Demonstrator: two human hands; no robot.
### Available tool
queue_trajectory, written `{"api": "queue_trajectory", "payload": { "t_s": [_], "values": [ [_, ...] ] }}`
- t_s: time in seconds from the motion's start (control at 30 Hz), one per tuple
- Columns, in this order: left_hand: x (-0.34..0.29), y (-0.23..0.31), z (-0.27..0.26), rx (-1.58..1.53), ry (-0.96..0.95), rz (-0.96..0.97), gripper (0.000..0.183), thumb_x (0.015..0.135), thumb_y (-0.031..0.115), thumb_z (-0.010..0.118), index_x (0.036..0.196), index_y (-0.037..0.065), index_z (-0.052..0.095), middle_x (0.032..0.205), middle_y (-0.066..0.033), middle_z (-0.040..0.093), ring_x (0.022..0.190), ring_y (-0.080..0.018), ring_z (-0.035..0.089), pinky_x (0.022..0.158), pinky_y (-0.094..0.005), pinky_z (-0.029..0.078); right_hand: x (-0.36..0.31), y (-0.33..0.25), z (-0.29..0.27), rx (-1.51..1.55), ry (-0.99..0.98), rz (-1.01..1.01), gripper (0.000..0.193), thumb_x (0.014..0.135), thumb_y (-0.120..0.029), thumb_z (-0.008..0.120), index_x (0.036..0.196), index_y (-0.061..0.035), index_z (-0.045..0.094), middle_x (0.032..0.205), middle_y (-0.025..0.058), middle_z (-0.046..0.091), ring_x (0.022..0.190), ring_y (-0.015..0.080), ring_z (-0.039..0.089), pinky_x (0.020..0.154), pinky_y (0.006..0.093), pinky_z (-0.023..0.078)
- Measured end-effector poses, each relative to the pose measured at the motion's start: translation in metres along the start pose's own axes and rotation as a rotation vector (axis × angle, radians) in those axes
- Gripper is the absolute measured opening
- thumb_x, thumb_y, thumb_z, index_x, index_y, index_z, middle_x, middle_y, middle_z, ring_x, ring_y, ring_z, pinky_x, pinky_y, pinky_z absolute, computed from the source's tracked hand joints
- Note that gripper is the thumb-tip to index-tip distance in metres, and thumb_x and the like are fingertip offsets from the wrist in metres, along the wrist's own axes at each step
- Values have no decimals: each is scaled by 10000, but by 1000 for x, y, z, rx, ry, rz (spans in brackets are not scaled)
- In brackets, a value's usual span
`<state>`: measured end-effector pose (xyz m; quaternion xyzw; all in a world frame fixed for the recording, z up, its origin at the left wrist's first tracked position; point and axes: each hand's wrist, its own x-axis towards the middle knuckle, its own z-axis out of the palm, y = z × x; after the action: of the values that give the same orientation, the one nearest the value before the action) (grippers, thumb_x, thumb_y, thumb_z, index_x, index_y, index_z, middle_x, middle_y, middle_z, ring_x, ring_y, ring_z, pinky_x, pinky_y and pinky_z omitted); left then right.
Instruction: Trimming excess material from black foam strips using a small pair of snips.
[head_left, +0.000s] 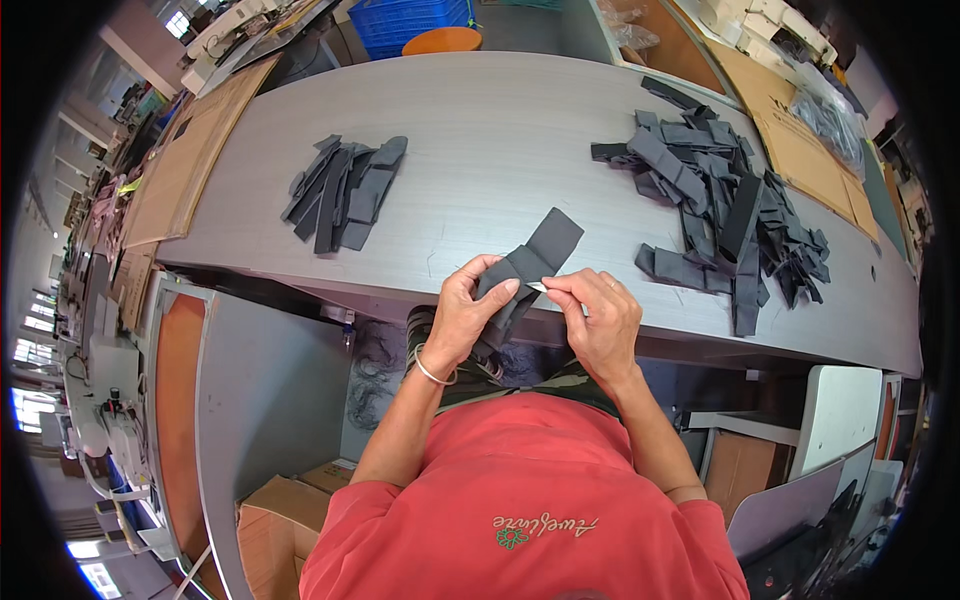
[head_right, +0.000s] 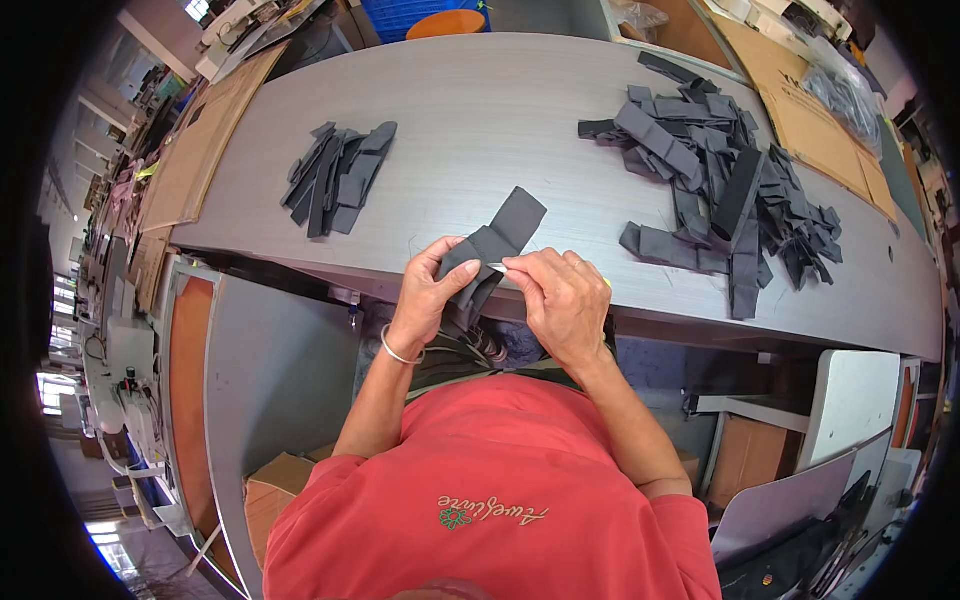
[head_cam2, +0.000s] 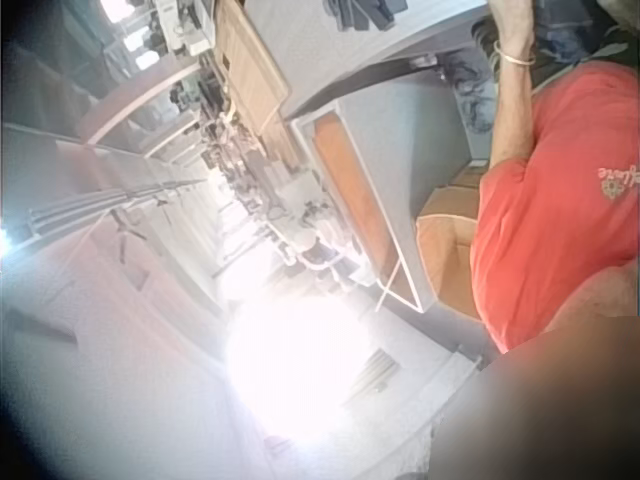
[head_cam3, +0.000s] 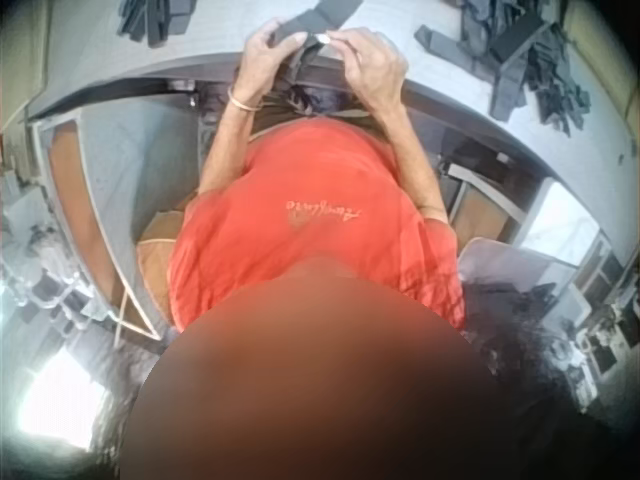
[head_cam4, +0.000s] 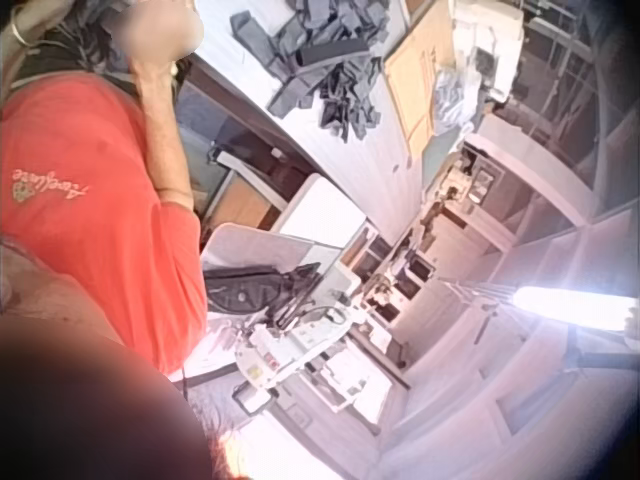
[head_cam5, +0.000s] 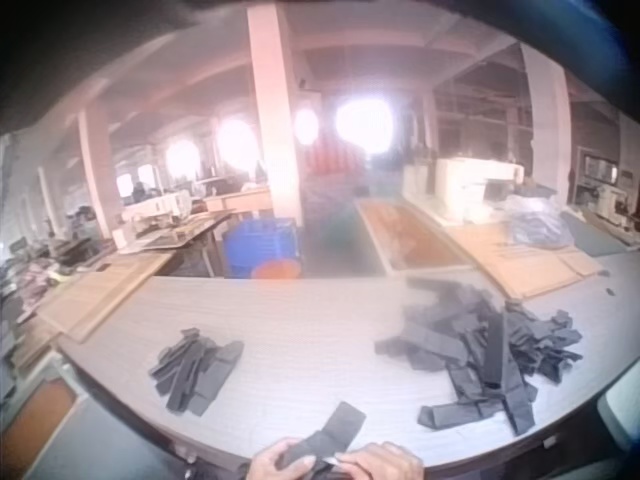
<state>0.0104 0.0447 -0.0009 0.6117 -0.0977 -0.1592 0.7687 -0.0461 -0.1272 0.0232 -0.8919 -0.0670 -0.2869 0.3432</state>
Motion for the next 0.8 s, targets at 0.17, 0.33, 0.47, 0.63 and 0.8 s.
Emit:
{"api": "queue_trajectory", "payload": {
  "t_s": [0.17,0.33,0.47,0.63,0.8],
  "values": [
    [-2,1,0,119,-5,26,210,848,140,707,989,15,616,806,20,615,721,-26,542,613,-189,457,3,-1,1,53,31,48,80,788,-129,688,859,-93,683,740,34,640,640,222,587,583,328,456],
    [-5,3,5,503,21,235,162,824,56,698,950,3,612,849,-7,632,767,-66,569,681,-227,476,8,-5,3,65,24,40,93,798,-137,678,880,-94,667,736,43,628,645,231,590,579,327,456],
    [-5,4,7,666,30,416,180,789,25,696,944,-12,611,874,-59,637,789,-136,604,718,-257,480,9,-3,5,23,49,-7,85,797,-141,680,866,-94,666,730,41,621,638,232,584,577,329,455],
    [-6,8,7,867,25,503,214,742,1,697,940,-8,614,899,-118,625,803,-266,620,716,-314,488,9,1,4,-58,26,-57,84,802,-165,678,859,-104,666,726,30,621,630,223,577,577,337,454],
    [-8,19,4,1008,-61,519,236,698,1,713,916,17,625,948,-104,620,886,-260,600,789,-334,466,10,-1,2,12,6,50,93,812,-164,671,886,-108,668,764,34,636,670,225,600,595,330,459]
  ]
}}
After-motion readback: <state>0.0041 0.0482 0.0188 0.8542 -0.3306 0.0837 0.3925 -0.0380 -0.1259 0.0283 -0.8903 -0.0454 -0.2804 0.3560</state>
